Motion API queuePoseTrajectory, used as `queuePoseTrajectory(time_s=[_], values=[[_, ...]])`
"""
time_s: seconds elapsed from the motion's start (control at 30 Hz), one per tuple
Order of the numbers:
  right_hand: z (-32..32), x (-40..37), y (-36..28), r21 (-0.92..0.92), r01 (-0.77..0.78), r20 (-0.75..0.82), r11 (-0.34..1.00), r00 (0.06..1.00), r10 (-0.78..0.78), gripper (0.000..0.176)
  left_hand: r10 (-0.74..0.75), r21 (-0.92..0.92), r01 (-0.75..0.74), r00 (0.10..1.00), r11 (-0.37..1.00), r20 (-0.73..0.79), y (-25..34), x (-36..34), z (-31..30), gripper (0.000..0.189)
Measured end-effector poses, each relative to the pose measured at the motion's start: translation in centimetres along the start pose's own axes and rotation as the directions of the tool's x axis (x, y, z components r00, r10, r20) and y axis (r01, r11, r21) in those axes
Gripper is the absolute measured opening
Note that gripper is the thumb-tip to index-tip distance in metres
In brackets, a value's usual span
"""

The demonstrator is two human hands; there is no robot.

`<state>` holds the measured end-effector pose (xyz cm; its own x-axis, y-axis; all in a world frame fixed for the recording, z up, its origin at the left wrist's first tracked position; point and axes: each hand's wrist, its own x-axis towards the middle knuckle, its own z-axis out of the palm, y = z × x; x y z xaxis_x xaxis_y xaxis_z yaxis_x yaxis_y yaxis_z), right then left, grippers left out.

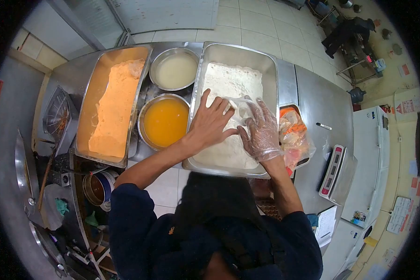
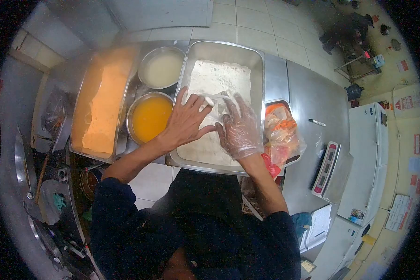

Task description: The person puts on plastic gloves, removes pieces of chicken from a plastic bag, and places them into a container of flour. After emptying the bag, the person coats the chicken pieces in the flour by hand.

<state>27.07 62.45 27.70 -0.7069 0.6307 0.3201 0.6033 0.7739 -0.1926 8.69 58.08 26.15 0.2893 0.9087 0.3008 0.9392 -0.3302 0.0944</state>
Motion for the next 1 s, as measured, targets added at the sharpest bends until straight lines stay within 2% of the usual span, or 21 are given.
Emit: queuePoseTrajectory(time_s=[0.07,0.2,0.37,0.5,0.57,0.8,0.87,0.9,0.93,0.97,1.0], values=[[0.2,0.1,-0.1,0.014,0.010,-0.010,1.000,1.000,-0.010,0.021,-0.024,-0.019,0.025,0.996,0.999,0.085,-0.1,0.2,-0.1,0.060],[0.0,0.2,-0.2,0.000,0.022,-0.007,1.000,1.000,-0.022,0.022,-0.019,-0.041,0.021,0.999,0.999,0.042,-0.2,0.3,0.4,0.057],[-0.2,0.2,-0.5,0.024,-0.008,0.051,1.000,0.999,0.007,0.022,-0.045,-0.056,0.051,0.993,0.997,0.107,-0.1,0.7,0.4,0.054],[-0.1,0.3,-0.7,-0.004,0.009,0.083,1.000,0.997,-0.009,0.021,-0.074,-0.026,0.076,0.994,0.997,0.079,0.1,0.9,1.2,0.054],[0.3,0.3,-0.6,-0.002,0.012,0.082,1.000,0.997,-0.012,0.021,-0.074,-0.025,0.078,0.989,0.997,0.128,0.1,1.2,1.4,0.054],[1.1,0.6,0.4,0.134,-0.014,0.055,0.991,0.998,0.007,0.018,-0.116,0.043,0.109,0.972,0.993,0.206,0.0,0.9,3.5,0.058],[1.1,0.8,1.9,0.159,-0.046,0.063,0.986,0.997,0.036,0.017,-0.085,-0.363,0.200,0.947,0.910,0.311,-0.7,0.1,4.3,0.066],[1.0,0.9,3.1,0.209,-0.039,0.041,0.977,0.999,0.031,0.016,-0.039,-0.420,0.218,0.918,0.881,0.394,-1.1,0.4,3.2,0.070],[0.9,1.2,4.0,0.258,-0.030,0.016,0.966,1.000,0.026,0.015,-0.028,-0.419,0.210,0.917,0.883,0.399,-1.3,0.5,2.3,0.070],[0.6,1.5,4.5,0.330,-0.103,0.097,0.938,0.992,0.075,0.015,0.003,-0.503,0.273,0.876,0.820,0.482,-1.6,0.7,1.5,0.065],[0.3,1.9,5.0,0.331,-0.112,0.093,0.937,0.992,0.086,0.015,0.045,-0.570,0.343,0.829,0.746,0.558,-1.7,0.9,0.7,0.060]])
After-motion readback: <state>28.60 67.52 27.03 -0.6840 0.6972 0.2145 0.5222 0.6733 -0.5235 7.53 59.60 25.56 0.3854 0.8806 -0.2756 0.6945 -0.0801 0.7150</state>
